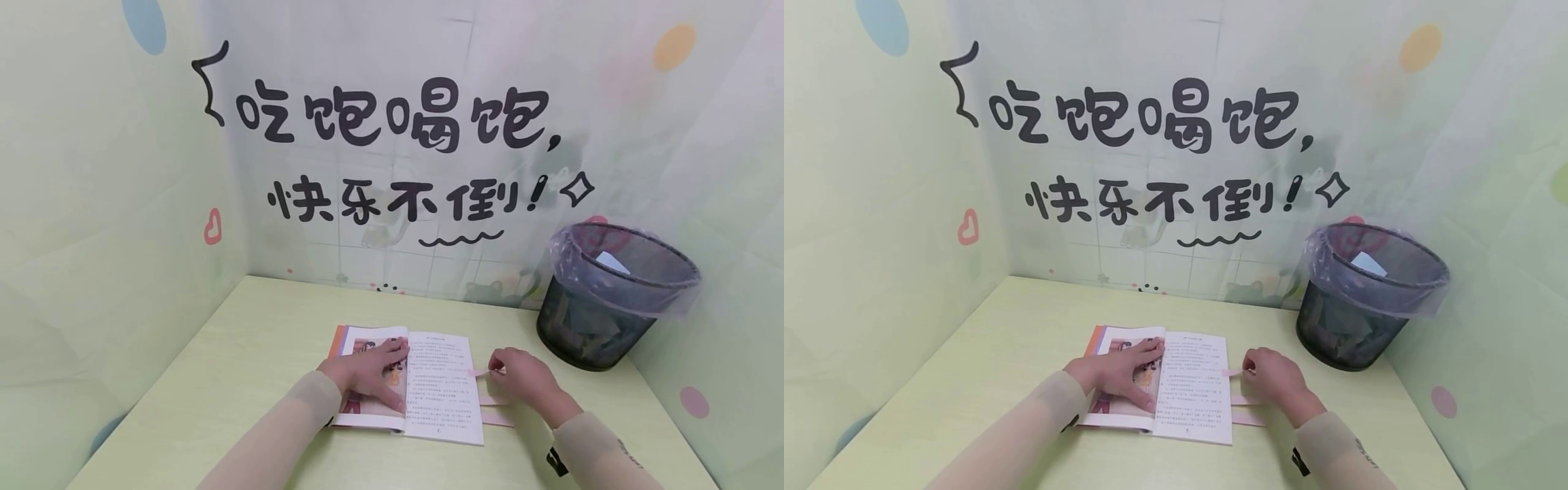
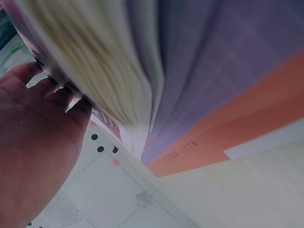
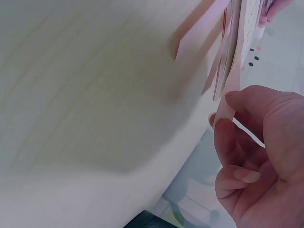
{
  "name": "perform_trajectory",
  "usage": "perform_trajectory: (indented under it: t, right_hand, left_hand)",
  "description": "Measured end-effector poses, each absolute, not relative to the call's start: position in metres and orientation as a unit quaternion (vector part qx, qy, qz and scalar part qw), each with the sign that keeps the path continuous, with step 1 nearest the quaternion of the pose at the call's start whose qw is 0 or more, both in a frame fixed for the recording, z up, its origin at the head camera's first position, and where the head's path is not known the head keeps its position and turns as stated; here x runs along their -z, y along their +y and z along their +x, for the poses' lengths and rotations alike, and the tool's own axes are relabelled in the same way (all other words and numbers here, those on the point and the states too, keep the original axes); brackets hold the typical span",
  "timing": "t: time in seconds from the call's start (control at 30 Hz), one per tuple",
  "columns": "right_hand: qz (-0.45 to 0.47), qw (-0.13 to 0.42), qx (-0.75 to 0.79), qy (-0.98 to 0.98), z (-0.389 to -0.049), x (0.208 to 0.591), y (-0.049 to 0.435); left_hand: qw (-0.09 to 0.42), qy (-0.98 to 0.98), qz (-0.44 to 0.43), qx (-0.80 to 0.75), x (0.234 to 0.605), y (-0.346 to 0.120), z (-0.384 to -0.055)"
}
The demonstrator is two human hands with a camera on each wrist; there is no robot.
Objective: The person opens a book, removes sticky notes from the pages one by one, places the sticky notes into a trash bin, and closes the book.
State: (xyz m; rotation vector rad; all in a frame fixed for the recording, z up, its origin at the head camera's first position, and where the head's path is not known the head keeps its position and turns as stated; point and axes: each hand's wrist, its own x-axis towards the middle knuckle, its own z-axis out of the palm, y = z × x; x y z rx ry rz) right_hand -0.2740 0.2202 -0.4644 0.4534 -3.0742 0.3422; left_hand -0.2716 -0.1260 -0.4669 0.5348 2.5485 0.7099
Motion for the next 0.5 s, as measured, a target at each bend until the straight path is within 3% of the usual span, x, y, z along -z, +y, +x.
perform_trajectory:
  t: [0.5]
  right_hand:
    - [0.134,0.021,-0.097,-0.986,-0.2759,0.4649,0.2273]
  left_hand:
    - [0.217,0.921,0.199,-0.254,0.4686,-0.1271,-0.2716]
